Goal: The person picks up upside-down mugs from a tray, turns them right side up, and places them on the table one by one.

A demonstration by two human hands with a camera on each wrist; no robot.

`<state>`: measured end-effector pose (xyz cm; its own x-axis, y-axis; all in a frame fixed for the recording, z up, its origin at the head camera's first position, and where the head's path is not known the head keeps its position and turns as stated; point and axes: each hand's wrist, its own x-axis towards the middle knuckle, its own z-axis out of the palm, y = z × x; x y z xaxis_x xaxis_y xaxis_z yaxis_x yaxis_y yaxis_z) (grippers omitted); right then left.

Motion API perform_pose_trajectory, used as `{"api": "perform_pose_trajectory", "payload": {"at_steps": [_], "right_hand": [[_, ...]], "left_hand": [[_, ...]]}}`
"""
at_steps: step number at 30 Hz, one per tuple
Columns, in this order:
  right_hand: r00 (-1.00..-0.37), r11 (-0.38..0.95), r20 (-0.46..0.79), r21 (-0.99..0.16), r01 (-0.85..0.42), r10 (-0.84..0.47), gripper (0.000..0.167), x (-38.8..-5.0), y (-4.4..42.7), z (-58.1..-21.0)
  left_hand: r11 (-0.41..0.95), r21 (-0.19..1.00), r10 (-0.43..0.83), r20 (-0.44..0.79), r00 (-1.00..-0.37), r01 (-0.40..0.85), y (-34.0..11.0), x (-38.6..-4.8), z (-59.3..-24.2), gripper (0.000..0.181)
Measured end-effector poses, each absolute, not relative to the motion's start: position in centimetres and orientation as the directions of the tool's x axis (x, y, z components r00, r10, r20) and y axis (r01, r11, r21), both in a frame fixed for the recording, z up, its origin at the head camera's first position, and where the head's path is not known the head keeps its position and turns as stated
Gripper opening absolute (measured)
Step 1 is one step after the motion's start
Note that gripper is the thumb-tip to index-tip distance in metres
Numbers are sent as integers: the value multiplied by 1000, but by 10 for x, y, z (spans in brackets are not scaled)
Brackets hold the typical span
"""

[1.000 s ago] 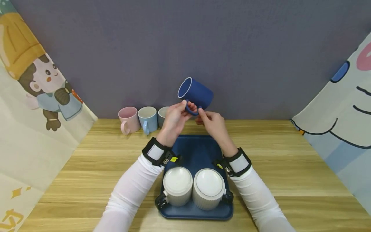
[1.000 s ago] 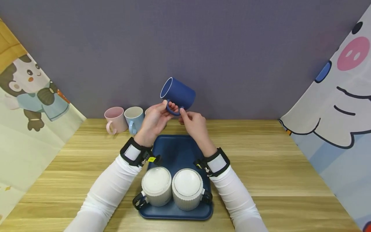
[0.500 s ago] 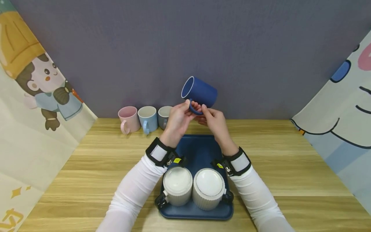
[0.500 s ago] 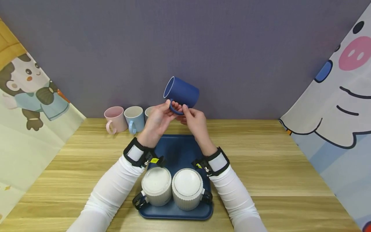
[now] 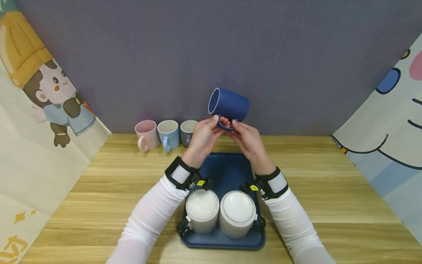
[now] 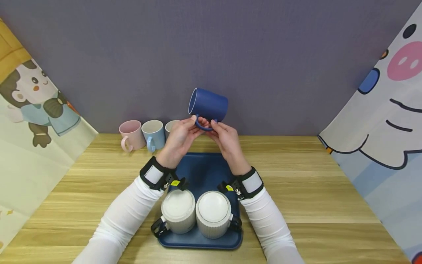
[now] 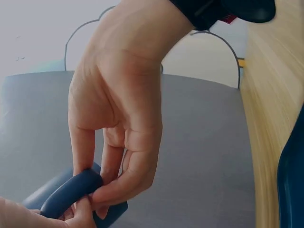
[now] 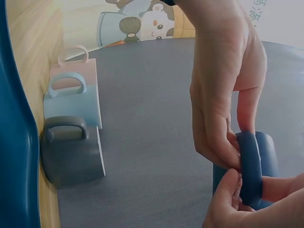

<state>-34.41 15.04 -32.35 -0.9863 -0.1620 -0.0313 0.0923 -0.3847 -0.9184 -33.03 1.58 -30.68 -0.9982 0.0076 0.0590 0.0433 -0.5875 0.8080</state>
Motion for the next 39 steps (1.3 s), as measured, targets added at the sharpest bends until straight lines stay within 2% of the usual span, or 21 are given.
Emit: {"api": "perform_pose_trajectory", "payload": {"at_steps": [5, 7, 20, 25, 30, 36, 39], "right_hand": [[-991, -434, -27, -897, 83, -134, 17, -343, 150, -322], [-992, -447, -27, -891, 79, -122, 13, -343, 149, -321], [-987, -512, -60, -849, 129, -149, 17, -342, 153, -321], [-971, -607, -28, -776, 170, -236, 22, -342, 155, -320], [-964, -659, 16, -733, 169, -264, 23, -342, 155, -320], [-959, -690, 8, -696, 199, -285, 25, -344, 157, -318], [-951, -737, -24, -627, 254, -307, 24, -345, 158, -316]], "left_hand": [[-529, 843, -15, 103, -995, 95, 15, -330, -307, 27], [-507, 854, -26, 119, -993, 115, 16, -329, -307, 30], [-384, 909, -137, 121, -983, 166, 16, -330, -306, 28], [-339, 933, -124, 81, -989, 119, 14, -329, -308, 28], [-304, 949, -93, 52, -994, 78, 12, -329, -307, 28], [-293, 953, -65, 53, -996, 70, 11, -332, -305, 27], [-285, 957, -39, 46, -998, 55, 8, -333, -305, 29]]}}
